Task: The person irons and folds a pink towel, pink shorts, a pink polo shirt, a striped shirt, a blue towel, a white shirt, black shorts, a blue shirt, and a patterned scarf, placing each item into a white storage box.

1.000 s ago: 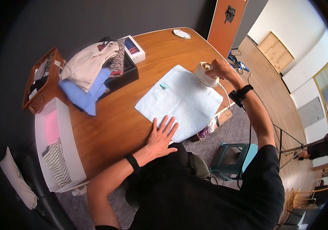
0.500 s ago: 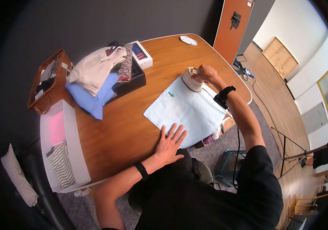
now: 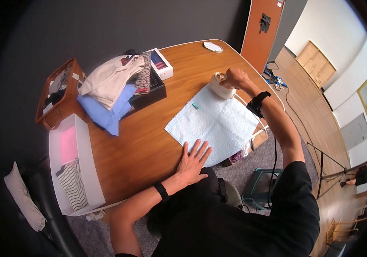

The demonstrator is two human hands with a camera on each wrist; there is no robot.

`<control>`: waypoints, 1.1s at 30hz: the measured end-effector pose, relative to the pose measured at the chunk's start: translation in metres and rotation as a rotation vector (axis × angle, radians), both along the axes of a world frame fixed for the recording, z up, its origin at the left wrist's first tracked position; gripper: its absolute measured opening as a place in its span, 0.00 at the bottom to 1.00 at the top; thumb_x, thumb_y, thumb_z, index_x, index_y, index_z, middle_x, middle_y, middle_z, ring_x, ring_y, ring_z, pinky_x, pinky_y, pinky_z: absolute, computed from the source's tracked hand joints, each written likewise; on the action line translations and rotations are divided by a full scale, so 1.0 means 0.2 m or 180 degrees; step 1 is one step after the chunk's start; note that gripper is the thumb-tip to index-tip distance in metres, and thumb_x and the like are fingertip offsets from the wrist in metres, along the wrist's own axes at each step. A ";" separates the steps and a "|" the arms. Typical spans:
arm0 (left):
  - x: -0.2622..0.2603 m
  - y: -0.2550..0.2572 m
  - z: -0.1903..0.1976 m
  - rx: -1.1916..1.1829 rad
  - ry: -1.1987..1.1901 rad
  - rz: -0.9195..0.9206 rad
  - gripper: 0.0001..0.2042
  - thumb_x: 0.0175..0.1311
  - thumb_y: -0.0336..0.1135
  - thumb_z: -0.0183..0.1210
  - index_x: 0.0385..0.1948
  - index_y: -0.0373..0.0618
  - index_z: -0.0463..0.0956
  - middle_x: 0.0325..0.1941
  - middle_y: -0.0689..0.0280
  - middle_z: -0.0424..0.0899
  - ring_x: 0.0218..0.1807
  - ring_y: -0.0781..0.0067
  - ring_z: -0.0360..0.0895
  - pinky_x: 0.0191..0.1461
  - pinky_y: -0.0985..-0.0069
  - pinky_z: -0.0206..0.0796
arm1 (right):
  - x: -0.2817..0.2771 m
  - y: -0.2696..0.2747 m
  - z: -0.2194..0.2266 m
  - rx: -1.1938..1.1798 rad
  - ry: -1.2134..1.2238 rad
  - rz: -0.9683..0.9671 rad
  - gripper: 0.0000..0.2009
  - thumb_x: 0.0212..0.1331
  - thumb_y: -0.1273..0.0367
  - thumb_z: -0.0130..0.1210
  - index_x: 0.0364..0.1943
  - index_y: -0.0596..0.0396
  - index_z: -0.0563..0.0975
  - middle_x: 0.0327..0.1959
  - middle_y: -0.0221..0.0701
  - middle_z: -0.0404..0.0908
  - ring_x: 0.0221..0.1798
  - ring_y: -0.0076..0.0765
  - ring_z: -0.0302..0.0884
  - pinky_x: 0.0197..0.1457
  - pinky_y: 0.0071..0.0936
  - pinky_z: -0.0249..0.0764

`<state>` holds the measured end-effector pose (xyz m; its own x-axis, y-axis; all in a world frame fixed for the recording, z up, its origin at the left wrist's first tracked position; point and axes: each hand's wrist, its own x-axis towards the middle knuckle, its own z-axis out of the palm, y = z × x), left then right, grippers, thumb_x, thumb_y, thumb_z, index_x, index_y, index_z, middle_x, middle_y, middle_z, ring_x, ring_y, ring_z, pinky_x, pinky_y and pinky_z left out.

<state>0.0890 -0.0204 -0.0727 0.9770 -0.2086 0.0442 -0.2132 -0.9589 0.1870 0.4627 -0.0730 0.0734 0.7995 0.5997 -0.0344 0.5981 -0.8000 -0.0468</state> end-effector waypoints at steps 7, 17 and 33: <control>0.00 0.00 0.01 0.0089 0.0068 0.0006 0.55 0.56 0.63 0.70 0.81 0.45 0.49 0.86 0.51 0.42 0.86 0.43 0.34 0.79 0.26 0.33 | -0.05 0.08 -0.10 -0.0001 0.0285 -0.0048 0.24 0.48 0.46 0.72 0.36 0.54 0.88 0.27 0.36 0.87 0.29 0.37 0.88 0.36 0.35 0.82; 0.00 -0.01 0.02 0.0025 0.0086 0.0021 0.55 0.56 0.61 0.70 0.81 0.45 0.49 0.87 0.51 0.41 0.86 0.42 0.34 0.79 0.25 0.33 | -0.08 -0.19 0.06 0.0036 0.0019 0.0016 0.23 0.49 0.51 0.73 0.44 0.52 0.88 0.40 0.42 0.90 0.43 0.49 0.89 0.46 0.44 0.83; -0.01 -0.01 0.01 0.0032 -0.0013 0.0024 0.55 0.56 0.60 0.71 0.81 0.46 0.48 0.87 0.53 0.42 0.87 0.44 0.34 0.79 0.25 0.32 | 0.11 -0.48 -0.09 -0.0107 -0.0095 -0.0448 0.24 0.51 0.49 0.71 0.44 0.53 0.88 0.40 0.44 0.90 0.43 0.53 0.89 0.46 0.44 0.84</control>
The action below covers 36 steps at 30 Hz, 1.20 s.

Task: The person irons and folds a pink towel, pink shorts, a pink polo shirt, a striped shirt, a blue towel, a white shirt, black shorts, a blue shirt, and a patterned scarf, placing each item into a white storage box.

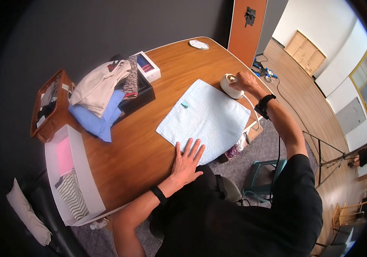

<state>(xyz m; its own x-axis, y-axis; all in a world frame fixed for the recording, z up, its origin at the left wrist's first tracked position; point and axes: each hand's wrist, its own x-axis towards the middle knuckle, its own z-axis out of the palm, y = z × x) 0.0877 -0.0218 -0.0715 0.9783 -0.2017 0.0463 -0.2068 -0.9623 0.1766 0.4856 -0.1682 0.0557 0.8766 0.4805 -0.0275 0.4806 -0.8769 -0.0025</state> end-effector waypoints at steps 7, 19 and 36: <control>0.01 0.01 0.00 -0.0021 0.0041 -0.0031 0.55 0.57 0.60 0.71 0.81 0.45 0.48 0.87 0.52 0.41 0.87 0.43 0.33 0.79 0.25 0.30 | -0.35 -0.20 0.10 0.0148 0.0269 0.0340 0.25 0.49 0.51 0.73 0.43 0.56 0.87 0.34 0.42 0.89 0.40 0.50 0.89 0.43 0.43 0.82; 0.01 0.01 -0.01 0.0068 -0.0014 0.0010 0.56 0.55 0.61 0.71 0.81 0.47 0.48 0.86 0.54 0.43 0.86 0.45 0.36 0.80 0.26 0.33 | -0.18 -0.35 0.04 0.0024 -0.0340 0.0140 0.20 0.51 0.52 0.71 0.34 0.57 0.87 0.29 0.42 0.88 0.35 0.47 0.89 0.41 0.44 0.82; 0.00 0.00 0.00 0.0058 0.0035 0.0082 0.54 0.57 0.57 0.71 0.81 0.47 0.48 0.87 0.53 0.41 0.87 0.44 0.35 0.80 0.27 0.31 | -0.77 0.35 0.08 -0.0110 0.0372 0.1319 0.23 0.52 0.50 0.71 0.45 0.52 0.87 0.39 0.45 0.89 0.45 0.56 0.88 0.50 0.45 0.82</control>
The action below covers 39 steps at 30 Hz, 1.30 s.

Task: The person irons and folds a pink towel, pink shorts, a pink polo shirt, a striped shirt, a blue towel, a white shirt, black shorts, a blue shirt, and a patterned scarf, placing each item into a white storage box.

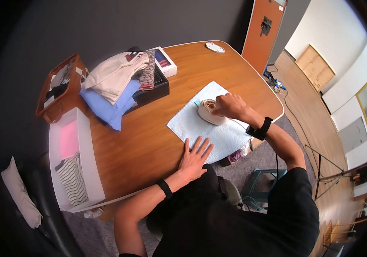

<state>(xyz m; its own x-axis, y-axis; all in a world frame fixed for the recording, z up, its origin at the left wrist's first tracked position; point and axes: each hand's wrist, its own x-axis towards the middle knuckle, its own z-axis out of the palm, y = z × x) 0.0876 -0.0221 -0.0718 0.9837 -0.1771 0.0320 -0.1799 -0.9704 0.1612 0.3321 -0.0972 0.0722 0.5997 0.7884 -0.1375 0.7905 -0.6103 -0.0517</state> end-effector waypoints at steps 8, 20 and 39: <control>-0.02 0.01 -0.01 -0.0045 -0.0067 -0.0021 0.53 0.57 0.55 0.72 0.81 0.47 0.49 0.87 0.53 0.42 0.86 0.43 0.35 0.80 0.26 0.31 | 0.34 -0.13 -0.12 0.0249 0.0147 -0.0764 0.24 0.51 0.49 0.70 0.42 0.54 0.87 0.36 0.43 0.89 0.41 0.50 0.88 0.44 0.43 0.82; 0.02 0.00 -0.01 0.0066 -0.0079 -0.0032 0.55 0.53 0.56 0.73 0.81 0.47 0.49 0.87 0.52 0.41 0.86 0.43 0.34 0.78 0.24 0.33 | -0.07 0.00 0.10 0.0109 0.0098 0.0012 0.25 0.51 0.50 0.72 0.44 0.55 0.86 0.38 0.47 0.88 0.44 0.56 0.88 0.49 0.47 0.82; 0.02 0.00 -0.02 0.0017 -0.0105 0.0010 0.55 0.53 0.55 0.74 0.81 0.48 0.50 0.86 0.53 0.43 0.86 0.43 0.35 0.78 0.24 0.33 | 0.43 0.13 -0.09 0.0314 -0.0027 -0.0972 0.24 0.50 0.51 0.71 0.42 0.56 0.88 0.41 0.45 0.90 0.45 0.52 0.89 0.49 0.44 0.83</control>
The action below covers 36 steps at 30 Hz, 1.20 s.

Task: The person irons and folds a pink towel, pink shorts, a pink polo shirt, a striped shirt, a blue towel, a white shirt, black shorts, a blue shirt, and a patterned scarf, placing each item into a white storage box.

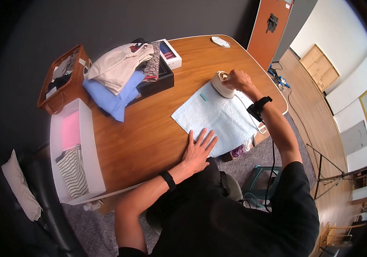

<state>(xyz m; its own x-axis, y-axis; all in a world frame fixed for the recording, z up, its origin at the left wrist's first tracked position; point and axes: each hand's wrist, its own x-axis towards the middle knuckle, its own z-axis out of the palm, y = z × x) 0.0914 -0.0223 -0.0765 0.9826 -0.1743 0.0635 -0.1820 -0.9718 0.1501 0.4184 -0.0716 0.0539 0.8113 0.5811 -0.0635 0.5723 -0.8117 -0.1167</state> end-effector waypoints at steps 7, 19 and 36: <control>-0.04 0.01 0.01 -0.0273 -0.0157 0.0094 0.55 0.55 0.56 0.72 0.79 0.36 0.49 0.86 0.49 0.42 0.86 0.41 0.34 0.83 0.33 0.29 | -0.39 -0.20 0.14 -0.0017 -0.0188 0.1004 0.25 0.54 0.49 0.70 0.45 0.55 0.85 0.37 0.47 0.88 0.43 0.57 0.88 0.48 0.49 0.81; -0.13 0.08 0.06 0.0287 0.0175 0.0412 0.54 0.59 0.63 0.68 0.81 0.41 0.49 0.83 0.34 0.40 0.85 0.33 0.35 0.83 0.36 0.35 | -0.43 -0.47 0.03 -0.0218 0.0191 0.0704 0.25 0.56 0.47 0.68 0.43 0.56 0.85 0.36 0.46 0.88 0.42 0.54 0.88 0.46 0.48 0.81; -0.06 0.19 0.08 -0.0276 -0.0008 0.0147 0.44 0.67 0.55 0.61 0.77 0.36 0.55 0.83 0.44 0.50 0.85 0.42 0.41 0.84 0.38 0.32 | 0.51 -1.12 -0.01 0.0344 0.0271 -0.0876 0.20 0.54 0.55 0.71 0.23 0.59 0.82 0.16 0.32 0.80 0.15 0.30 0.78 0.18 0.30 0.72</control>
<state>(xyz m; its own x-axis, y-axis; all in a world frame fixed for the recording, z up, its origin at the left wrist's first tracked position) 0.0787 0.0150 -0.0598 0.9893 -0.1226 0.0790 -0.1380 -0.9625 0.2335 0.5214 -0.2948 0.0516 0.9336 0.3474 -0.0876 0.3171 -0.9151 -0.2490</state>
